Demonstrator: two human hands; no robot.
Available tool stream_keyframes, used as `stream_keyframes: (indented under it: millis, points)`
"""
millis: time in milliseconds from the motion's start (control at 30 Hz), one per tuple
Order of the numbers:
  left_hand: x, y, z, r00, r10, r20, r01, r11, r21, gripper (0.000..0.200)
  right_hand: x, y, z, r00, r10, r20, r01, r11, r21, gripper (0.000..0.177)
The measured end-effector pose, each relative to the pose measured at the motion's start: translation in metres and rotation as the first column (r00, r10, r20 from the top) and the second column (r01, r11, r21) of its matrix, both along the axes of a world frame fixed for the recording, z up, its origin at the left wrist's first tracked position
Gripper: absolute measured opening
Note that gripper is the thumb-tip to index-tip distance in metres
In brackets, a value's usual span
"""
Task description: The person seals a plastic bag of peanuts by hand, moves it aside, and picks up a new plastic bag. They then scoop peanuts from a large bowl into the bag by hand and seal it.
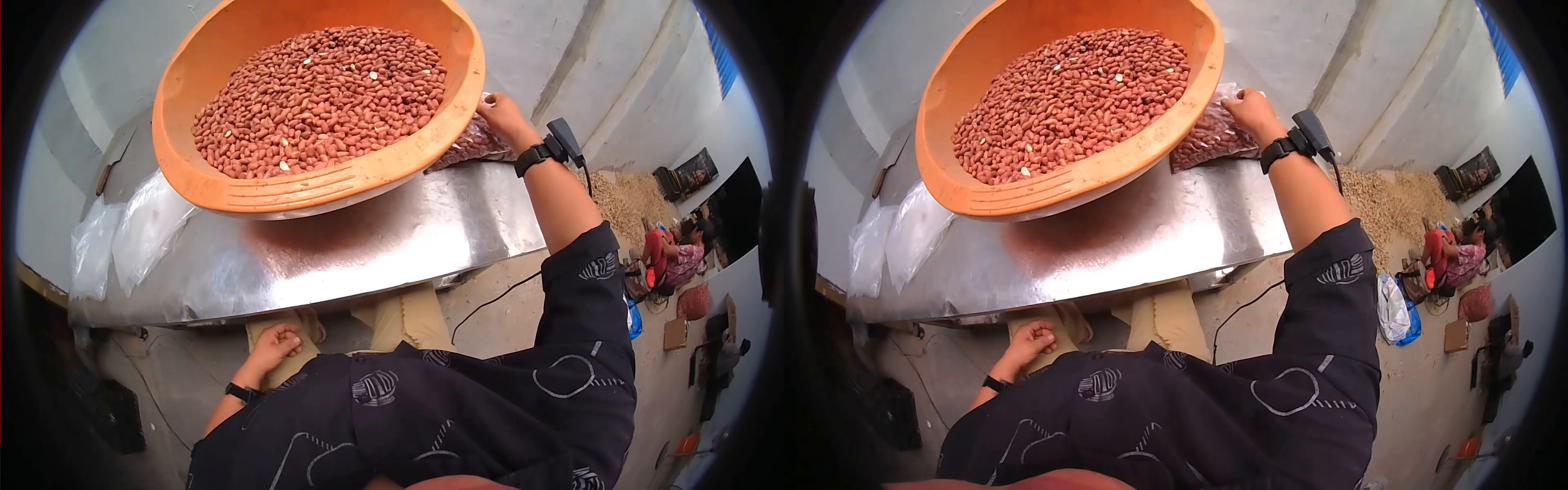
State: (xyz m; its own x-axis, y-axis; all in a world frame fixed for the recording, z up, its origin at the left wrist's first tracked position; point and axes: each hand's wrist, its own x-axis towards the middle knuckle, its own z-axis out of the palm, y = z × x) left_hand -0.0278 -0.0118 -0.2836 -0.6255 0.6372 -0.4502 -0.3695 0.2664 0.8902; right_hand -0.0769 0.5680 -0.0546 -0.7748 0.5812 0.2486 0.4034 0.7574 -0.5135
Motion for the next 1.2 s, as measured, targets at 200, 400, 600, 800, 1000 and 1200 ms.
stream_keyframes:
  millis: [200,400,600,800,1000,1200]
  points:
    - [-0.004,-0.007,-0.004,1.0,0.006,0.002,-0.006,1.0,0.004,0.03,0.022,-0.01,-0.02,0.948,0.314,0.054,-0.314,0.891,0.328,0.074]
    - [-0.007,-0.006,-0.005,0.998,0.034,0.047,-0.035,0.999,0.021,0.03,0.035,-0.018,-0.031,0.875,0.34,0.344,-0.444,0.847,0.293,0.096]
    - [-0.007,-0.004,-0.004,0.998,0.034,0.048,-0.036,0.998,0.049,0.028,0.016,-0.012,-0.028,0.866,0.246,0.436,-0.389,0.879,0.277,0.094]
    - [-0.012,-0.003,-0.003,0.993,0.073,0.09,-0.073,0.997,0.003,0.028,-0.017,0.028,-0.049,0.907,0.289,0.308,-0.376,0.883,0.279,0.081]
    - [-0.012,-0.002,-0.002,0.989,0.097,0.109,-0.097,0.995,-0.004,0.027,-0.038,0.045,-0.061,0.896,0.411,0.167,-0.443,0.804,0.397,0.042]
    - [-0.014,-0.002,-0.007,0.988,0.094,0.12,-0.092,0.995,-0.027,0.027,-0.02,-0.011,-0.048,0.959,0.243,0.145,-0.278,0.905,0.323,0.031]
